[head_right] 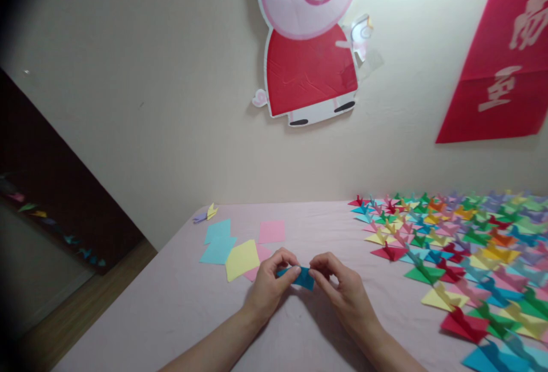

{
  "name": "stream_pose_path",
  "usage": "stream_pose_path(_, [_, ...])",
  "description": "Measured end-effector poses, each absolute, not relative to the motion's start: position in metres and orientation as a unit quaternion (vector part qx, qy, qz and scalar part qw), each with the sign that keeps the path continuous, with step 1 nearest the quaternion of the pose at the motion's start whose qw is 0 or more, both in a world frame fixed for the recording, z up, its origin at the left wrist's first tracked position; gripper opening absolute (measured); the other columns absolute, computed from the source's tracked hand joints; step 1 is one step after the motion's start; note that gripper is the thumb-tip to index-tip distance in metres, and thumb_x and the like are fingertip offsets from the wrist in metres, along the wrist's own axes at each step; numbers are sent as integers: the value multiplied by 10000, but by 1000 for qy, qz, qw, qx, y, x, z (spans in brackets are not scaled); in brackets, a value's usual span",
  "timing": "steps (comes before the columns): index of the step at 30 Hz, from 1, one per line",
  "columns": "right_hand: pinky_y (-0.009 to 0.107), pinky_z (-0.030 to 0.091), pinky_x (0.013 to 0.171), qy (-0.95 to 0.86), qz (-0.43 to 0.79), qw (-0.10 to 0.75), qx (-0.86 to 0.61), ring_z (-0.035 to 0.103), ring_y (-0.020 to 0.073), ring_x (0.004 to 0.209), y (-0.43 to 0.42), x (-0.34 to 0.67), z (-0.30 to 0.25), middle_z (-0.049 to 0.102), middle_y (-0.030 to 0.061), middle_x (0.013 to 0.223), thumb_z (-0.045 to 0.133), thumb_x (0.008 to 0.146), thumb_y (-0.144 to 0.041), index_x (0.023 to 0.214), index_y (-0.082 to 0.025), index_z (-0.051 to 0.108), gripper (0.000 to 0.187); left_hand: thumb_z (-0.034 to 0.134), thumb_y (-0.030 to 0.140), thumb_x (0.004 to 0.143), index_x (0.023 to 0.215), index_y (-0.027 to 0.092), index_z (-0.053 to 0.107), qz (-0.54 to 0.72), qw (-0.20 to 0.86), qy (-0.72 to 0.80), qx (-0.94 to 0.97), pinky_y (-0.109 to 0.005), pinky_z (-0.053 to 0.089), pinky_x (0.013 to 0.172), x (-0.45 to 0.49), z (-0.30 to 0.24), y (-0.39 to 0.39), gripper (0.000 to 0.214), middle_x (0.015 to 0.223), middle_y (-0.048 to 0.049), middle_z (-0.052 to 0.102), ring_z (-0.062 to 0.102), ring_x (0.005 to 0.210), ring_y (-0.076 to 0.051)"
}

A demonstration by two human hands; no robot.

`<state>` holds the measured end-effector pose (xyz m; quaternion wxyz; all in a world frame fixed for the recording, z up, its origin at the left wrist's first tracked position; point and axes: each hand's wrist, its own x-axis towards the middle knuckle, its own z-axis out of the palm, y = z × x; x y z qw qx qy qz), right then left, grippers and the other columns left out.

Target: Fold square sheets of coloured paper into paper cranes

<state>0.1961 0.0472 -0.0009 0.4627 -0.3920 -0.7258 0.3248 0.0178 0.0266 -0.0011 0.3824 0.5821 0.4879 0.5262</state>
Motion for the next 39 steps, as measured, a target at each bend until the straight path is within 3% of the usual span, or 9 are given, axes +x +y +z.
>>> stream_pose_path(15, [256, 511, 627, -742, 331, 435, -388, 657, 175, 660, 47, 196, 1, 735, 19, 731, 591, 867, -382, 791, -224, 703, 208, 657, 361, 783, 765, 189, 600, 531, 401, 491, 561, -273, 398, 717, 18, -2, 27, 182, 781, -10, 580, 506, 779, -173])
stream_pose_path(25, [251, 485, 575, -741, 338, 435, -383, 597, 160, 593, 45, 193, 0, 675, 5, 659, 608, 857, -415, 730, -220, 663, 239, 665, 480, 796, 753, 192, 592, 531, 406, 495, 555, -279, 398, 717, 19, 1, 26, 301, 769, -13, 566, 506, 770, -175])
stream_pose_path(35, [258, 484, 581, -698, 419, 432, -388, 593, 166, 612, 47, 193, -1, 632, -3, 658, 592, 853, -439, 737, -199, 641, 271, 662, 388, 799, 770, 189, 588, 541, 421, 462, 562, -281, 387, 753, 18, 0, 27, 215, 788, -12, 573, 509, 795, -179])
stream_pose_path(39, [253, 475, 570, -711, 360, 466, -384, 563, 155, 609, 49, 195, -3, 590, -4, 684, 566, 887, -383, 736, -213, 589, 228, 626, 361, 845, 801, 205, 591, 569, 337, 493, 565, -281, 385, 783, 17, 4, 25, 165, 857, -15, 567, 514, 854, -188])
